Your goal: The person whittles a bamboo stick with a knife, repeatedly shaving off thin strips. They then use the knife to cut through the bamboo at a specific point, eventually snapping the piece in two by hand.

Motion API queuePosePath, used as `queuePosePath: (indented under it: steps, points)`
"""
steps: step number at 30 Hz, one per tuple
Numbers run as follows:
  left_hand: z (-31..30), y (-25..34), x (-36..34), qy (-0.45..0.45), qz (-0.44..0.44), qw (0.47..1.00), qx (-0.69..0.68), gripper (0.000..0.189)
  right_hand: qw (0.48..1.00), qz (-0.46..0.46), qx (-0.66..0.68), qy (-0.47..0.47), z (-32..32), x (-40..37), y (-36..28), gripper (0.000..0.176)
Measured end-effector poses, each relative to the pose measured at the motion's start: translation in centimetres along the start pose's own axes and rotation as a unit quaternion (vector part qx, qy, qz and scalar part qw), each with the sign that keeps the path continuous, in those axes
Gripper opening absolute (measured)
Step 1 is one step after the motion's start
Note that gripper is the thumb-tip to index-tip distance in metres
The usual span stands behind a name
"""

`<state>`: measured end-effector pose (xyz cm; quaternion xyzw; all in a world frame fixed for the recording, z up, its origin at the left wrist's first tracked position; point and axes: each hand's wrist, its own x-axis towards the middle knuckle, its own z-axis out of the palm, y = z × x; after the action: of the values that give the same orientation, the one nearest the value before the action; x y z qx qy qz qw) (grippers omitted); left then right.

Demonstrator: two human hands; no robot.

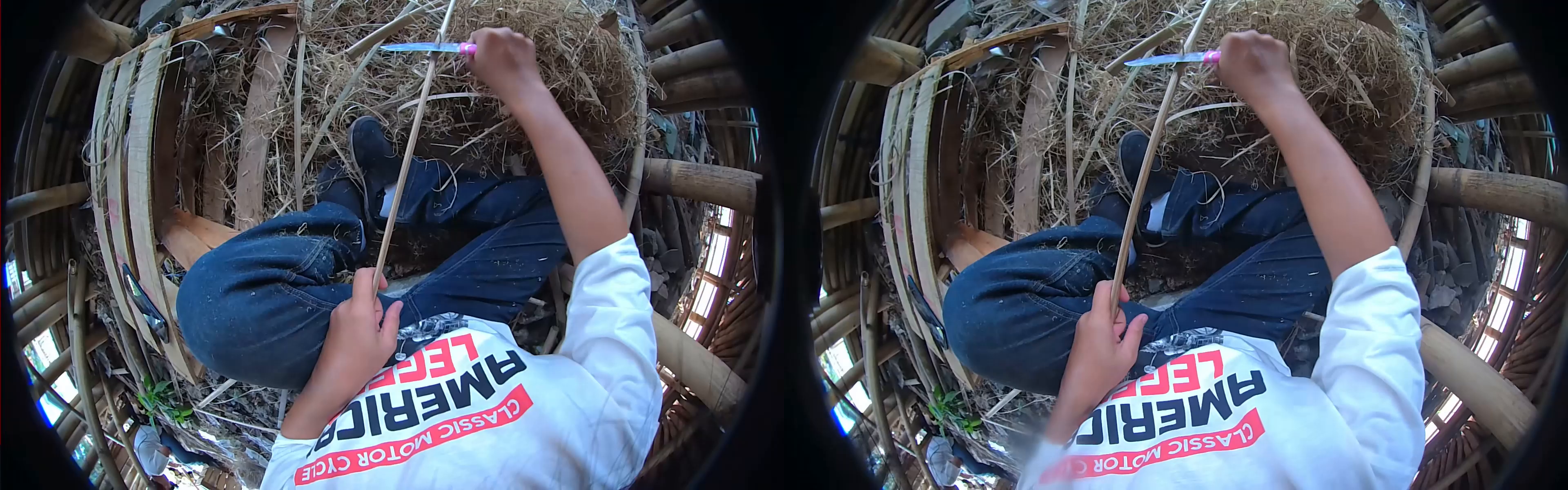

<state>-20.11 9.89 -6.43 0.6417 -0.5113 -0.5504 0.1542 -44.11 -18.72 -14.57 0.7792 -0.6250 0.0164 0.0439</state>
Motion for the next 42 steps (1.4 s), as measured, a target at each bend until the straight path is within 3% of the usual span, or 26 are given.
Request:
queuePosePath:
  steps: [3, 7, 8, 9, 11, 12, 13, 15, 16, 17, 18, 19, 20, 22, 23, 25, 27, 29, 32, 35, 37, 39, 40, 41, 42]
  points:
    - [0.0, 0.2, 0.1, -0.003, -0.001, 1.000, -0.012, 0.029, 1.000, 0.007, 0.013, 0.026, -1.5, 0.0, 0.0, 0.025]
    - [-0.1, 0.0, 0.1, 0.002, 0.011, 1.000, -0.024, 0.030, 0.956, 0.113, 0.241, -0.123, -0.3, -0.2, -0.8, 0.027]
    - [-0.2, -0.2, 0.0, 0.000, 0.012, 1.000, -0.017, 0.030, 0.896, 0.147, 0.372, -0.191, 0.1, -0.6, -0.8, 0.025]
    - [-0.3, -0.2, -0.1, 0.003, 0.009, 1.000, -0.015, 0.030, 0.895, 0.145, 0.376, -0.193, 0.0, -0.9, -1.0, 0.025]
    - [-0.3, -0.3, -0.2, 0.001, 0.003, 1.000, -0.012, 0.031, 0.728, 0.232, 0.562, -0.317, -0.6, -1.5, -1.1, 0.021]
    - [-0.4, -0.2, -0.1, 0.001, 0.006, 1.000, -0.009, 0.031, 0.671, 0.245, 0.622, -0.320, -0.9, -2.1, -1.7, 0.020]
    - [-0.4, -0.1, -0.1, 0.000, 0.006, 1.000, -0.009, 0.032, 0.673, 0.246, 0.622, -0.316, -1.2, -2.6, -2.1, 0.020]
    - [-0.4, 0.1, -0.1, -0.002, 0.009, 1.000, -0.011, 0.032, 0.617, 0.266, 0.695, -0.255, -1.2, -3.5, -2.6, 0.023]
    - [-0.5, 0.1, -0.1, -0.015, 0.002, 1.000, -0.004, 0.032, 0.671, 0.216, 0.682, -0.196, -0.5, -4.1, -2.9, 0.028]
    - [-0.7, 0.1, -0.1, -0.028, -0.005, 1.000, 0.004, 0.031, 0.815, 0.105, 0.560, -0.106, 0.0, -4.8, -3.1, 0.028]
    - [-0.6, 0.1, -0.1, -0.025, -0.006, 1.000, 0.004, 0.031, 0.877, 0.053, 0.472, -0.070, -1.4, -5.8, -4.0, 0.027]
    - [-0.5, 0.1, -0.1, -0.017, -0.007, 1.000, -0.005, 0.032, 0.926, 0.002, 0.377, -0.032, -2.8, -6.8, -4.8, 0.026]
    - [-0.4, 0.1, 0.0, -0.009, -0.008, 1.000, -0.014, 0.032, 0.925, 0.002, 0.379, -0.031, -3.0, -7.6, -5.4, 0.026]
    - [-0.4, 0.0, -0.1, -0.010, -0.003, 1.000, -0.008, 0.032, 0.971, -0.091, 0.220, 0.013, -3.1, -8.6, -6.0, 0.024]
    - [-0.3, 0.0, -0.1, -0.009, 0.002, 1.000, -0.005, 0.032, 0.971, -0.090, 0.219, 0.013, -2.6, -8.5, -5.6, 0.024]
    - [-0.3, -0.2, -0.5, -0.016, -0.001, 1.000, -0.001, 0.032, 0.994, -0.100, 0.054, 0.002, -1.2, -7.2, -3.6, 0.023]
    - [0.1, -0.3, -0.8, -0.026, -0.008, 1.000, -0.002, 0.032, 0.999, -0.032, -0.003, 0.031, -0.1, -2.8, 1.9, 0.026]
    - [0.0, 0.0, -0.3, 0.008, 0.015, 1.000, -0.015, 0.032, 0.999, -0.026, 0.011, 0.024, -0.4, -2.4, 0.4, 0.028]
    - [-0.4, -0.1, -0.3, -0.010, 0.012, 1.000, -0.027, 0.033, 0.993, -0.101, 0.020, 0.049, -3.3, -3.3, -2.6, 0.026]
    - [-0.5, 0.0, -0.6, -0.014, 0.007, 1.000, -0.028, 0.033, 0.989, -0.108, -0.031, 0.094, -0.4, -1.4, 3.1, 0.021]
    - [-0.7, 0.2, -0.1, -0.033, -0.001, 0.999, -0.041, 0.033, 0.994, -0.078, -0.040, 0.066, -1.7, -2.5, 0.6, 0.020]
    - [-0.7, 0.0, 0.0, -0.036, 0.003, 0.999, -0.040, 0.033, 0.989, -0.138, -0.024, 0.054, -2.4, -3.8, -0.5, 0.020]
    - [-0.7, 0.2, 0.1, -0.038, 0.002, 0.999, -0.036, 0.033, 0.988, -0.120, -0.071, 0.064, -0.7, -2.8, 1.7, 0.018]
    - [-0.6, 0.2, -0.2, -0.041, -0.004, 0.999, -0.034, 0.033, 0.981, -0.032, -0.143, 0.130, 0.7, -1.0, 5.7, 0.021]
    - [-0.7, 0.1, -0.3, -0.041, 0.005, 0.998, -0.039, 0.034, 0.988, 0.026, -0.108, 0.111, -0.5, -1.3, 7.3, 0.022]
